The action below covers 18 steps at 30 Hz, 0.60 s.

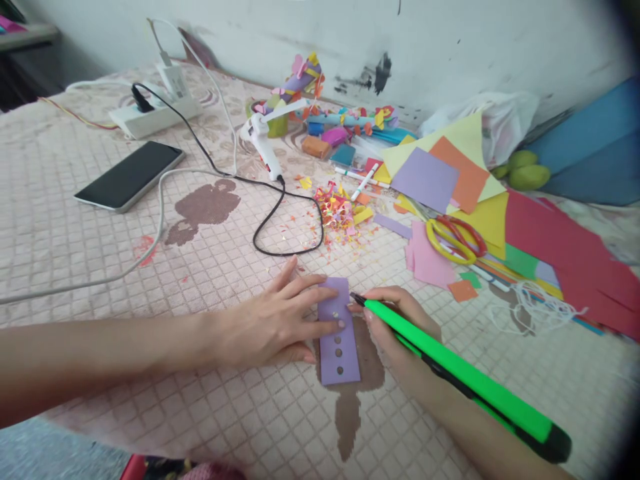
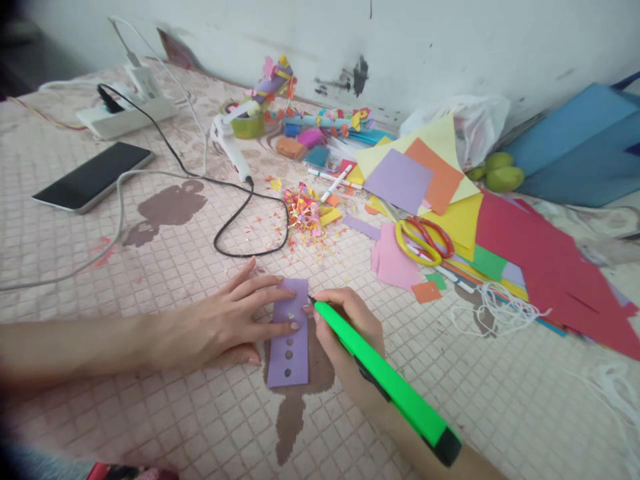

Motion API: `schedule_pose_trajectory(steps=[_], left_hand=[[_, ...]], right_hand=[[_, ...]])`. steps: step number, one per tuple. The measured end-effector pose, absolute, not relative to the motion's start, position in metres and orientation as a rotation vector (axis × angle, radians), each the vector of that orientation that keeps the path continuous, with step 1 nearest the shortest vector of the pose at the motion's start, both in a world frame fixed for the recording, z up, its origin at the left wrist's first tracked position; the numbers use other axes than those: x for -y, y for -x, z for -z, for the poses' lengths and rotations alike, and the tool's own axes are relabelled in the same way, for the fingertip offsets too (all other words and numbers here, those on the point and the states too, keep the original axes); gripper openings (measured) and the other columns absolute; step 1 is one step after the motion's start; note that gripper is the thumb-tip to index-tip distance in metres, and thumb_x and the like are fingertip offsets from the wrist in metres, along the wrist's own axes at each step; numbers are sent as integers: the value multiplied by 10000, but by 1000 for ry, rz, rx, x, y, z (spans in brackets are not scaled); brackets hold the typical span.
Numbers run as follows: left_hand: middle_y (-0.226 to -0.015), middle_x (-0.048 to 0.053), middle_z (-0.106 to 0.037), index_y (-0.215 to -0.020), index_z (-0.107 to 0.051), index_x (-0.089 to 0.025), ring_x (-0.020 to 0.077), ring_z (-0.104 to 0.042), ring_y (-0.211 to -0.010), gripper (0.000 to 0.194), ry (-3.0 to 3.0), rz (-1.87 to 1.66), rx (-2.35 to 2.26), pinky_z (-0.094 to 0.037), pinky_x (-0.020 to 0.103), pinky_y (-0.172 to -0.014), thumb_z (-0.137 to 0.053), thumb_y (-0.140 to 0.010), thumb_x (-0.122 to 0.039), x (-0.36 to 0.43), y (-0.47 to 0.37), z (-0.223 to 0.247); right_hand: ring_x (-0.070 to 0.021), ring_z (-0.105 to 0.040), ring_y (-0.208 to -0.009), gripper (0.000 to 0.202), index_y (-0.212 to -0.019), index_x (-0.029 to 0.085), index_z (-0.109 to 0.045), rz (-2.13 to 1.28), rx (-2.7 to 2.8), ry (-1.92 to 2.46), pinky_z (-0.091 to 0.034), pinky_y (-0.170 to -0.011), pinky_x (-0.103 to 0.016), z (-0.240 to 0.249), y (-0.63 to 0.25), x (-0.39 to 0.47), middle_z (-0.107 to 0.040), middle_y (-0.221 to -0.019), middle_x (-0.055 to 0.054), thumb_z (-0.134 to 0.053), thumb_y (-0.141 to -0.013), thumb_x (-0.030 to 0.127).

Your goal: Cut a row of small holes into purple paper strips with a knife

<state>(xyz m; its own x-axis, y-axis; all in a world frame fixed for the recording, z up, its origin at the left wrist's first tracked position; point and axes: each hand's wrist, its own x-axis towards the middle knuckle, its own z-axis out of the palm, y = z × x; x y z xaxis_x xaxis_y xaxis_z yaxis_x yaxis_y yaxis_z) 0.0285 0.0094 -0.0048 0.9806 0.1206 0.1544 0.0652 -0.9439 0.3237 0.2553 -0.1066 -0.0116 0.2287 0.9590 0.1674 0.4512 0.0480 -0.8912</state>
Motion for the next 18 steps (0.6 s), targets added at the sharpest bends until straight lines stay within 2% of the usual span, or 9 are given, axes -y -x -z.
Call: schedule_pose_trajectory(steps=[5,9,11,14,18], left_hand=[[-1477,145,-493,-1413,-552,-257,369,-376,-1431,505,-2907,-357,-220,-96,738,-1181,-438,-1015,-546,-18,-28,7],[-1504,229,-441,-1425,-520,-136,433,-341,-1432,661,-2979,-500,-532,-144,777,-1137,-345,-1011,-621,-29,-28,7],[-1545,216,-401,-1483,-457,-175,431,-311,-1455,695,-2987,-461,-384,-183,755,-1142,-352,-993,-656,-30,-28,6],[-1599,149,-355,-1505,-428,-262,391,-259,-1500,681,-2984,-345,-140,-138,721,-1181,-363,-976,-686,-28,-28,7],[-1610,200,-311,-1477,-463,-182,406,-181,-1524,719,-2978,-448,-321,-65,729,-1183,-332,-983,-688,-26,-29,9]], right_hand=[[-189,-760,-897,118,-1048,291,-642,-613,1390,1537,-573,-754,-295,17,-254,106,-740,-969,-2,-626,-936,255],[-209,-763,-892,114,-1061,276,-631,-648,1362,1539,-585,-749,-317,16,-252,106,-754,-950,-21,-611,-949,278],[-216,-759,-896,119,-1065,273,-633,-661,1378,1547,-587,-767,-334,14,-252,106,-754,-955,-25,-610,-949,288],[-213,-750,-890,115,-1059,279,-636,-651,1395,1544,-581,-770,-338,14,-253,106,-758,-949,-21,-613,-947,294],[-223,-753,-893,122,-1061,279,-634,-666,1369,1540,-580,-775,-351,18,-256,105,-769,-941,-26,-617,-944,308]])
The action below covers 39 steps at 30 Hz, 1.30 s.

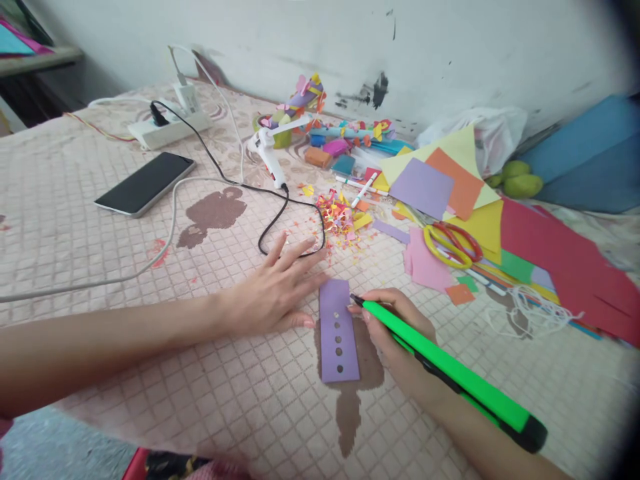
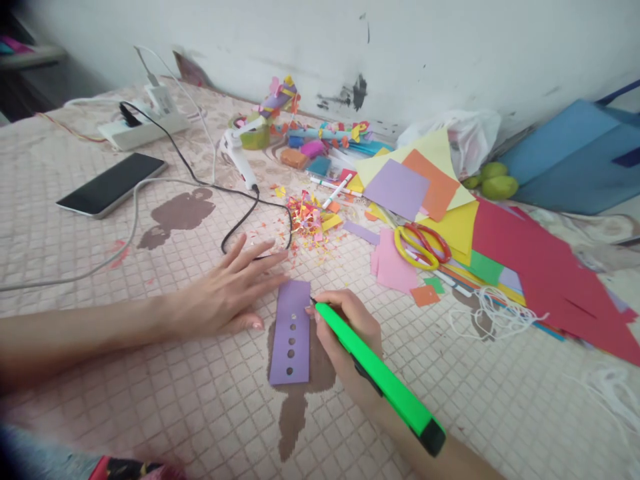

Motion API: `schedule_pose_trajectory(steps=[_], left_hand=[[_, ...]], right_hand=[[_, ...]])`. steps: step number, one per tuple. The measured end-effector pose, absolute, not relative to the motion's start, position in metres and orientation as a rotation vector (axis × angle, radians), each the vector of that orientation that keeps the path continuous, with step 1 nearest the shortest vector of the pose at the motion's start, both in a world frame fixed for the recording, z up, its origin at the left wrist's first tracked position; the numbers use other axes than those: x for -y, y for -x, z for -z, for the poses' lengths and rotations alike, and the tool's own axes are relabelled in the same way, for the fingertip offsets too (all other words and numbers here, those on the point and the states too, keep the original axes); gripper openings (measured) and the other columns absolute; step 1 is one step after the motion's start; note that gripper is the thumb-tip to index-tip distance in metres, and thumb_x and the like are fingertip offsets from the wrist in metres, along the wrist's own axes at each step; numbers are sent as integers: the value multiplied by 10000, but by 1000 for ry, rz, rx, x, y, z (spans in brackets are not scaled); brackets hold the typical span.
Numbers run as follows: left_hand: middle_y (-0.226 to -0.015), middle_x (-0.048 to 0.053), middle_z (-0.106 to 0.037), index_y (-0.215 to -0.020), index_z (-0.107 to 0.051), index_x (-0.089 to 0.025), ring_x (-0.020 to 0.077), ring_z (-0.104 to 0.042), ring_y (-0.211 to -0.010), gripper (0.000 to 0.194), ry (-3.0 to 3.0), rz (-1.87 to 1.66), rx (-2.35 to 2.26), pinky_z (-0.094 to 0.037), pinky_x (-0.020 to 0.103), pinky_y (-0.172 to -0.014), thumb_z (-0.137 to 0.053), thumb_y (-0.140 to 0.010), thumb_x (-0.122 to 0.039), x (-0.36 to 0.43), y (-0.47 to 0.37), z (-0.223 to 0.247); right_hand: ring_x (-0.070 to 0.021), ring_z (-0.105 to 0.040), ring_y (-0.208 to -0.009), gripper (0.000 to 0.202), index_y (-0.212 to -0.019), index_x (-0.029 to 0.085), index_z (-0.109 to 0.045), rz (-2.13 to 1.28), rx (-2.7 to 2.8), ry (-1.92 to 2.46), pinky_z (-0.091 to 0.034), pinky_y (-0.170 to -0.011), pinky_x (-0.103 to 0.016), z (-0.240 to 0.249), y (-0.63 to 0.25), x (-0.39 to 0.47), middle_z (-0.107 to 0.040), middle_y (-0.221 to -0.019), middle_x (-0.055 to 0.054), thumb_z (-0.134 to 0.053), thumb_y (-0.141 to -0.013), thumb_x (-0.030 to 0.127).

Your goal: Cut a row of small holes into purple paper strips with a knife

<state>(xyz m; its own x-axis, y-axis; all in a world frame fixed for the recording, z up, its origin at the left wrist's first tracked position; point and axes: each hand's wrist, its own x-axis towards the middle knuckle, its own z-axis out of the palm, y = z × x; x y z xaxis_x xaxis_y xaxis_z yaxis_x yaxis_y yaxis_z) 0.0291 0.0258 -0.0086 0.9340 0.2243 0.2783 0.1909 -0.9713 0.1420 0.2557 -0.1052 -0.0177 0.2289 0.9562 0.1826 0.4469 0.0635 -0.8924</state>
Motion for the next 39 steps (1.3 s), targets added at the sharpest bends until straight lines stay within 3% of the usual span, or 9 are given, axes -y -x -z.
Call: schedule_pose_trajectory(steps=[3,7,12,15,18,20,24,28,39], left_hand=[[-1625,139,-314,-1517,-407,-242,352,-214,-1527,686,-2965,-344,-74,-86,666,-1221,-375,-985,-674,-27,-30,9],[-1525,192,-453,-1407,-529,-135,386,-300,-1474,635,-2979,-462,-321,-185,677,-1192,-369,-1016,-609,-28,-29,8],[-1205,138,-652,-1308,-600,-136,267,-561,-1166,435,-2883,-580,-29,-450,438,-1041,-406,-1054,-430,-15,-31,-1],[-1154,95,-665,-1238,-643,-181,224,-592,-1080,386,-2874,-500,153,-450,388,-1019,-412,-1053,-429,-12,-34,-3],[-1076,95,-666,-1089,-678,-171,231,-590,-1024,390,-2902,-653,-112,-454,400,-964,-426,-1044,-464,-22,-35,1],[-1085,139,-649,-1062,-666,-132,255,-571,-1017,352,-2883,-730,-309,-453,432,-922,-410,-1054,-374,-32,-35,3],[-1000,95,-661,-928,-633,-140,191,-582,-926,271,-2829,-767,-443,-469,344,-866,-417,-1046,-254,-41,-34,4],[-888,62,-655,-791,-586,-155,167,-582,-841,315,-2793,-768,-425,-466,313,-819,-490,-1026,-341,-38,-35,3],[-873,77,-668,-850,-621,-138,162,-600,-827,242,-2739,-806,-309,-476,314,-807,-476,-1017,-237,-38,-36,3]], right_hand=[[-230,-761,-904,133,-1060,275,-640,-681,1359,1547,-588,-769,-352,19,-257,105,-766,-962,-31,-627,-934,316],[-230,-772,-885,130,-1045,261,-632,-702,1311,1553,-600,-750,-345,14,-255,103,-785,-928,-38,-631,-926,313],[-217,-776,-820,127,-1007,260,-632,-742,1221,1555,-609,-705,-333,6,-251,101,-791,-862,-34,-644,-922,354],[-227,-774,-831,146,-1005,255,-638,-727,1240,1560,-606,-710,-349,6,-251,100,-791,-870,-42,-650,-915,368],[-231,-772,-848,152,-1015,252,-645,-708,1281,1560,-598,-713,-351,7,-251,99,-789,-874,-44,-647,-914,366],[-229,-772,-848,149,-1014,249,-648,-706,1274,1566,-596,-723,-352,7,-251,98,-789,-860,-41,-644,-915,360],[-230,-773,-814,159,-974,240,-650,-698,1231,1550,-599,-717,-358,6,-249,97,-786,-803,-40,-667,-891,375],[-225,-770,-807,184,-977,236,-641,-750,1176,1518,-604,-729,-365,8,-249,97,-777,-789,-34,-673,-887,393],[-185,-754,-770,152,-1017,249,-633,-851,1097,1502,-590,-692,-313,14,-258,95,-770,-801,-11,-663,-913,356]])
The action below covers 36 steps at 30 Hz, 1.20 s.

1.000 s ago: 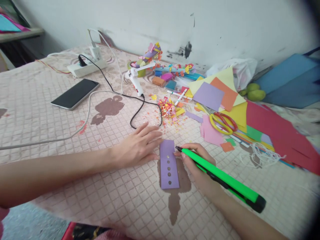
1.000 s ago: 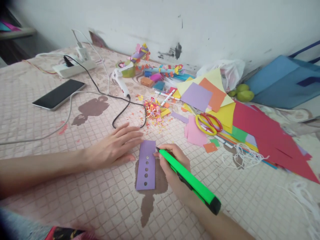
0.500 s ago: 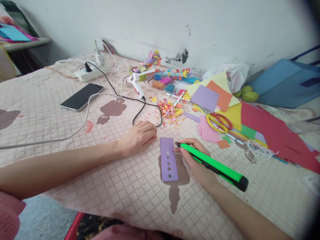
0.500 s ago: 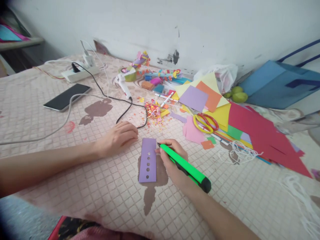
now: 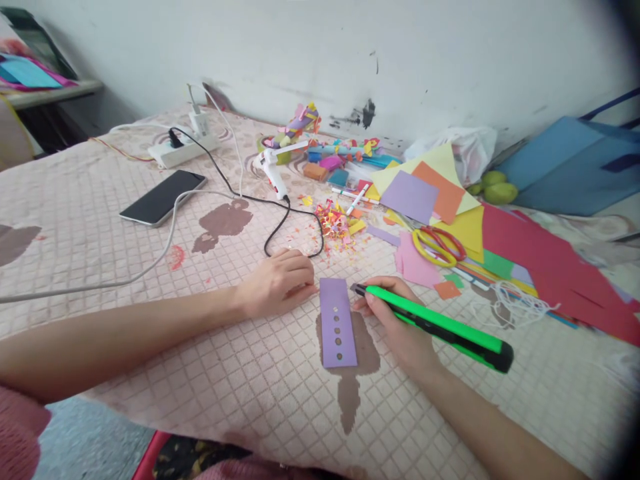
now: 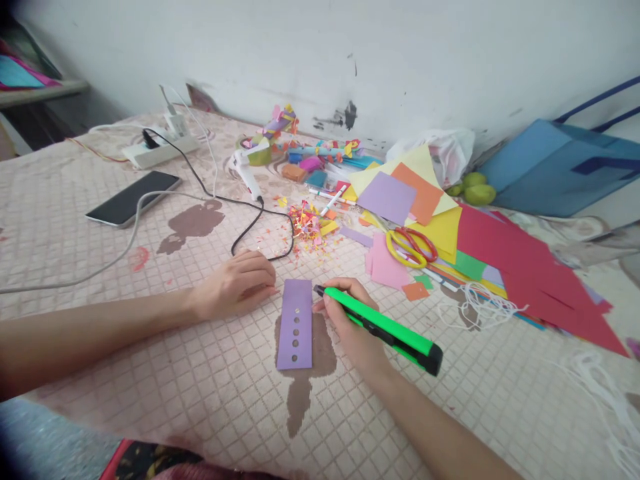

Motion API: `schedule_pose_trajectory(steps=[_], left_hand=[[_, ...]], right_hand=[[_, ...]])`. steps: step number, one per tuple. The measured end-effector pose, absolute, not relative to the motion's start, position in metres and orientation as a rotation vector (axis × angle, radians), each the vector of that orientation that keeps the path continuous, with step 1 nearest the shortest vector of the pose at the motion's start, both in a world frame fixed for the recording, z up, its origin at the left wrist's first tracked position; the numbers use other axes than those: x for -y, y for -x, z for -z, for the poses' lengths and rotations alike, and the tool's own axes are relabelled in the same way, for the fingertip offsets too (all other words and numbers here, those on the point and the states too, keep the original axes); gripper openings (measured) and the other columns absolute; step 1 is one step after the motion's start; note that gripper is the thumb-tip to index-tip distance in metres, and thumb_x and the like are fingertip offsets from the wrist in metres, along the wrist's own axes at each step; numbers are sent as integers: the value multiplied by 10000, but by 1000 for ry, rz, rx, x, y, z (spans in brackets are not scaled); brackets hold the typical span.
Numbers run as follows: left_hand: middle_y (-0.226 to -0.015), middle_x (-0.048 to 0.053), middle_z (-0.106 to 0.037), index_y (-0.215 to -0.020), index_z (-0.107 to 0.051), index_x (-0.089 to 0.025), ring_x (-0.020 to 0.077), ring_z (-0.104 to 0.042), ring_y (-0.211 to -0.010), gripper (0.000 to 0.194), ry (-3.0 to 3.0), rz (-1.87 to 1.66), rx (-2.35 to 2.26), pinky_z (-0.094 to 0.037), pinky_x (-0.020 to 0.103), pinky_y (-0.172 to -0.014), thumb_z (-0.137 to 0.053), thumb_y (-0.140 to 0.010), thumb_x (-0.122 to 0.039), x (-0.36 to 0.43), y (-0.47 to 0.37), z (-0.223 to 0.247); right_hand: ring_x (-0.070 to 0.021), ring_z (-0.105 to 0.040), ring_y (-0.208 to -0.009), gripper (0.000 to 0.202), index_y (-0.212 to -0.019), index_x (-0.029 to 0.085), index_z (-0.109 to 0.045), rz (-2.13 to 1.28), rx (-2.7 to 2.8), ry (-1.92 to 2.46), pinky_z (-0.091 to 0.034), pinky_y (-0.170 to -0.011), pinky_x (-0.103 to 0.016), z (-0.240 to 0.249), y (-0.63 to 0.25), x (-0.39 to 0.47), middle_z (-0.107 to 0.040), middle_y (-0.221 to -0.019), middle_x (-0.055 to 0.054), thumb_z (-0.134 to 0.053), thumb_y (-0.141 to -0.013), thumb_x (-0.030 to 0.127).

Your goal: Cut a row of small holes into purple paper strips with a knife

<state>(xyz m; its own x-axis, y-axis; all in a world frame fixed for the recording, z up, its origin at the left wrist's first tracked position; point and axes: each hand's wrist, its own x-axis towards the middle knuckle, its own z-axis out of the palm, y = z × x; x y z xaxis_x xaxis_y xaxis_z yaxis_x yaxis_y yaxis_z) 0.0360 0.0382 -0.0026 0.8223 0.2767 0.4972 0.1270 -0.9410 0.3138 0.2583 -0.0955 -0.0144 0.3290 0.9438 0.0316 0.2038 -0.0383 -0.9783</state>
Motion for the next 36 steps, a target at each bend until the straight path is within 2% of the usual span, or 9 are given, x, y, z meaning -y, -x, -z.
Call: schedule_pose_trajectory(steps=[6,9,11,13,17,21,26,31,36], left_hand=[[-806,54,-682,-768,-621,-156,168,-609,-780,325,-2724,-786,10,-495,316,-767,-486,-1031,-292,-19,-33,-3],[-991,66,-743,-930,-684,-143,178,-666,-967,291,-2691,-717,252,-522,305,-910,-468,-1041,-303,-2,-33,-2],[-1285,133,-681,-1192,-654,-64,230,-598,-1246,372,-2700,-601,387,-443,362,-1119,-447,-1048,-338,6,-33,2],[-1435,158,-578,-1328,-580,-20,259,-503,-1378,475,-2729,-480,441,-325,402,-1231,-438,-1045,-373,10,-32,5],[-1494,142,-520,-1350,-580,-35,264,-473,-1411,495,-2763,-333,476,-214,399,-1285,-453,-1031,-391,10,-29,8],[-1489,104,-533,-1298,-627,-74,263,-479,-1406,435,-2733,-323,503,-172,416,-1299,-455,-1032,-372,10,-28,6],[-1408,135,-607,-1275,-630,-53,245,-529,-1362,411,-2681,-446,413,-276,406,-1268,-456,-1045,-346,5,-28,3],[-1322,143,-667,-1252,-610,-66,241,-641,-1196,327,-2744,-655,-7,-504,401,-1070,-457,-1049,-271,-8,-28,3],[-1359,143,-639,-1317,-564,-101,290,-602,-1241,342,-2748,-712,-263,-509,485,-1050,-523,-1013,-252,-13,-27,8]], right_hand=[[-157,-733,-763,105,-1012,274,-643,-867,1098,1493,-571,-686,-266,15,-261,96,-768,-801,10,-661,-924,329],[-142,-712,-752,87,-1014,284,-643,-857,1138,1516,-558,-704,-254,14,-264,97,-767,-804,16,-652,-933,312],[-139,-703,-754,82,-1016,288,-642,-852,1155,1516,-547,-702,-248,14,-266,97,-762,-803,17,-650,-937,307],[-146,-704,-770,87,-1024,290,-641,-861,1161,1509,-543,-691,-249,15,-267,98,-757,-803,14,-648,-939,306],[-153,-707,-769,100,-1032,284,-647,-866,1179,1522,-550,-676,-253,16,-269,99,-749,-792,8,-654,-934,300],[-144,-703,-757,90,-1022,281,-652,-842,1196,1530,-548,-671,-242,14,-268,100,-750,-789,9,-654,-933,292],[-143,-697,-736,102,-1032,284,-652,-853,1139,1488,-546,-666,-250,17,-268,100,-747,-779,14,-662,-930,287],[-144,-684,-706,126,-1045,283,-655,-851,1036,1442,-537,-648,-267,22,-271,99,-731,-766,19,-673,-920,286],[-154,-670,-686,113,-1022,268,-658,-860,999,1412,-524,-629,-293,23,-271,97,-729,-765,8,-672,-911,286]])
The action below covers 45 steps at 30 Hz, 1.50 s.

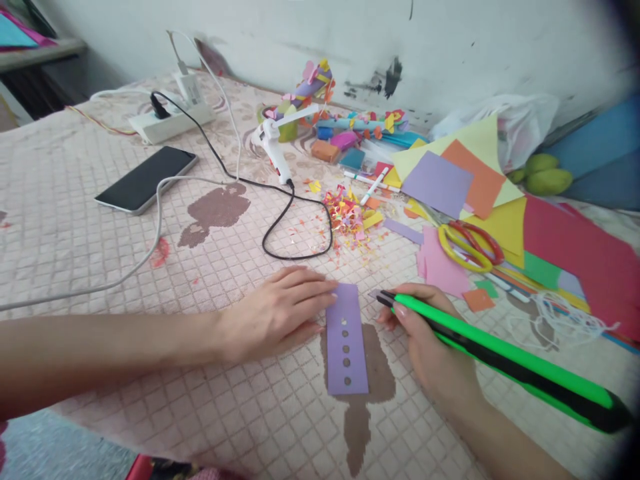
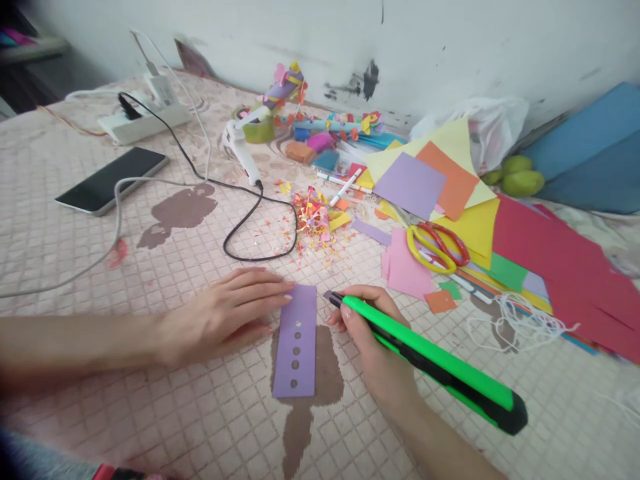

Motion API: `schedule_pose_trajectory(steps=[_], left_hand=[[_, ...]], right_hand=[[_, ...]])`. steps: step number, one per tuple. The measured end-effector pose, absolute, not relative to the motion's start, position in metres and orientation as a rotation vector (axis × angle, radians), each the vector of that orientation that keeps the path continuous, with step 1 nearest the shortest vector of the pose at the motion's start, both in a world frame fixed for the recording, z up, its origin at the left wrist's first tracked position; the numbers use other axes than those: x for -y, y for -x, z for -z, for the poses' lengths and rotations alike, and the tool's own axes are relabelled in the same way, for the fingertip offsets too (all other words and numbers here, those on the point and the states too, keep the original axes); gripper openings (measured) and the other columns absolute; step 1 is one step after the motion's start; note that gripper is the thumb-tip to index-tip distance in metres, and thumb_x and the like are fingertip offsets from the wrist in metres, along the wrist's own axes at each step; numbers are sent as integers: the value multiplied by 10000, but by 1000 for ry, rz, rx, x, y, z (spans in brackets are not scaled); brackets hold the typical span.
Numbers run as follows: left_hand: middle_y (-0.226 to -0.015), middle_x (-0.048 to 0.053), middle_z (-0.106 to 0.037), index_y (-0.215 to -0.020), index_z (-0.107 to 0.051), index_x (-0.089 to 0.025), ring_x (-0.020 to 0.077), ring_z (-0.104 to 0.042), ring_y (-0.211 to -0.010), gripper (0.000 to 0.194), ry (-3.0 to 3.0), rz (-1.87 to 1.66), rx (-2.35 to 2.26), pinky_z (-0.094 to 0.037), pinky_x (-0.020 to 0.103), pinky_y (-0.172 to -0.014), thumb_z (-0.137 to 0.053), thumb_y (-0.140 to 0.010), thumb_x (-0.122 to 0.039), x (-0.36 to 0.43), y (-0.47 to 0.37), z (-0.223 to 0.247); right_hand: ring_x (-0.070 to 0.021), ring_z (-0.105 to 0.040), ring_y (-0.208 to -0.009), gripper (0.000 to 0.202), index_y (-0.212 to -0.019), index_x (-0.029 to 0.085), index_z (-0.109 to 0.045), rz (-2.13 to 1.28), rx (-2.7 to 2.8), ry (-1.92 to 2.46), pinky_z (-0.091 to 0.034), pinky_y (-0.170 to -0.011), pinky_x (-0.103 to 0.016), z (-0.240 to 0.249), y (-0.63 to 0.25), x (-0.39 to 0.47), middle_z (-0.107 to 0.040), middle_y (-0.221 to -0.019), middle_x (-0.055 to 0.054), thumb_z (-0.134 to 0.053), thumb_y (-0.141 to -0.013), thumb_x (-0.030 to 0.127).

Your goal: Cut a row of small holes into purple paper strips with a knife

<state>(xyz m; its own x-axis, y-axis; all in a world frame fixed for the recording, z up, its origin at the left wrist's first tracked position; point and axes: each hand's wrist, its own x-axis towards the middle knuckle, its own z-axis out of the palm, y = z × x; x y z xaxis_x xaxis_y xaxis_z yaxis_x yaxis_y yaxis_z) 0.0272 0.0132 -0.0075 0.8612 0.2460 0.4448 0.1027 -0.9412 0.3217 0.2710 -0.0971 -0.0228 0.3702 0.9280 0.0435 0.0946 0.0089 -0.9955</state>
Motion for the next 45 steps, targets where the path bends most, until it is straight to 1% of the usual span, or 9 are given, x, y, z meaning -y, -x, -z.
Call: schedule_pose_trajectory(steps=[8,11,15,21,29,32,35,38,45], left_hand=[[-1075,87,-738,-1077,-667,-148,153,-717,-985,161,-2122,-693,-399,-595,248,-842,-541,-993,-201,-22,-33,2],[-1202,107,-702,-1126,-652,-153,177,-667,-1147,183,-2118,-837,-496,-549,306,-995,-556,-975,-191,-30,-34,4],[-1312,143,-646,-1264,-594,-131,189,-623,-1223,289,-2356,-747,-303,-529,342,-1043,-539,-985,-180,-28,-34,9],[-1487,200,-503,-1446,-432,-90,325,-416,-1436,584,-2561,-529,-238,-382,546,-1172,-557,-997,-442,-22,-37,13],[-1402,147,-603,-1434,-447,-141,324,-421,-1437,482,-2561,-418,-121,-228,620,-1216,-543,-1012,-355,-27,-34,12],[-1336,131,-655,-1373,-513,-145,293,-495,-1387,397,-2505,-473,-14,-276,584,-1213,-553,-1011,-302,-27,-34,9],[-1327,158,-657,-1315,-562,-107,237,-576,-1313,325,-2410,-551,112,-415,446,-1169,-539,-1005,-201,-21,-36,3],[-1326,153,-662,-1296,-586,-111,206,-588,-1306,303,-2364,-449,285,-451,364,-1153,-519,-1006,-168,-15,-39,1],[-1363,176,-632,-1283,-602,-84,257,-573,-1321,315,-2596,-617,-33,-439,465,-1156,-520,-1016,-231,-15,-35,7]], right_hand=[[-159,-661,-690,126,-1031,267,-656,-871,980,1415,-516,-625,-301,24,-271,98,-721,-765,11,-675,-909,288],[-158,-658,-691,128,-1032,266,-656,-863,978,1408,-511,-618,-303,25,-272,97,-721,-778,9,-673,-906,283],[-159,-658,-687,133,-1032,265,-656,-861,990,1416,-514,-617,-308,23,-271,97,-712,-766,12,-678,-903,292],[-163,-652,-666,121,-1013,259,-644,-841,1008,1418,-516,-585,-311,20,-270,96,-692,-748,11,-673,-902,299],[-156,-657,-668,119,-1019,262,-638,-835,1015,1378,-516,-588,-304,21,-272,96,-699,-771,14,-667,-904,276],[-155,-656,-671,104,-1009,263,-639,-810,1003,1388,-512,-598,-304,18,-275,94,-691,-766,18,-654,-907,252],[-146,-649,-649,90,-993,255,-633,-792,975,1400,-514,-611,-308,14,-276,93,-683,-788,18,-639,-907,231],[-137,-633,-610,85,-983,253,-621,-805,962,1387,-514,-607,-309,12,-276,92,-674,-782,23,-635,-903,228],[-162,-654,-697,120,-1021,266,-640,-868,1015,1380,-519,-631,-309,17,-279,96,-701,-786,14,-660,-904,249]])
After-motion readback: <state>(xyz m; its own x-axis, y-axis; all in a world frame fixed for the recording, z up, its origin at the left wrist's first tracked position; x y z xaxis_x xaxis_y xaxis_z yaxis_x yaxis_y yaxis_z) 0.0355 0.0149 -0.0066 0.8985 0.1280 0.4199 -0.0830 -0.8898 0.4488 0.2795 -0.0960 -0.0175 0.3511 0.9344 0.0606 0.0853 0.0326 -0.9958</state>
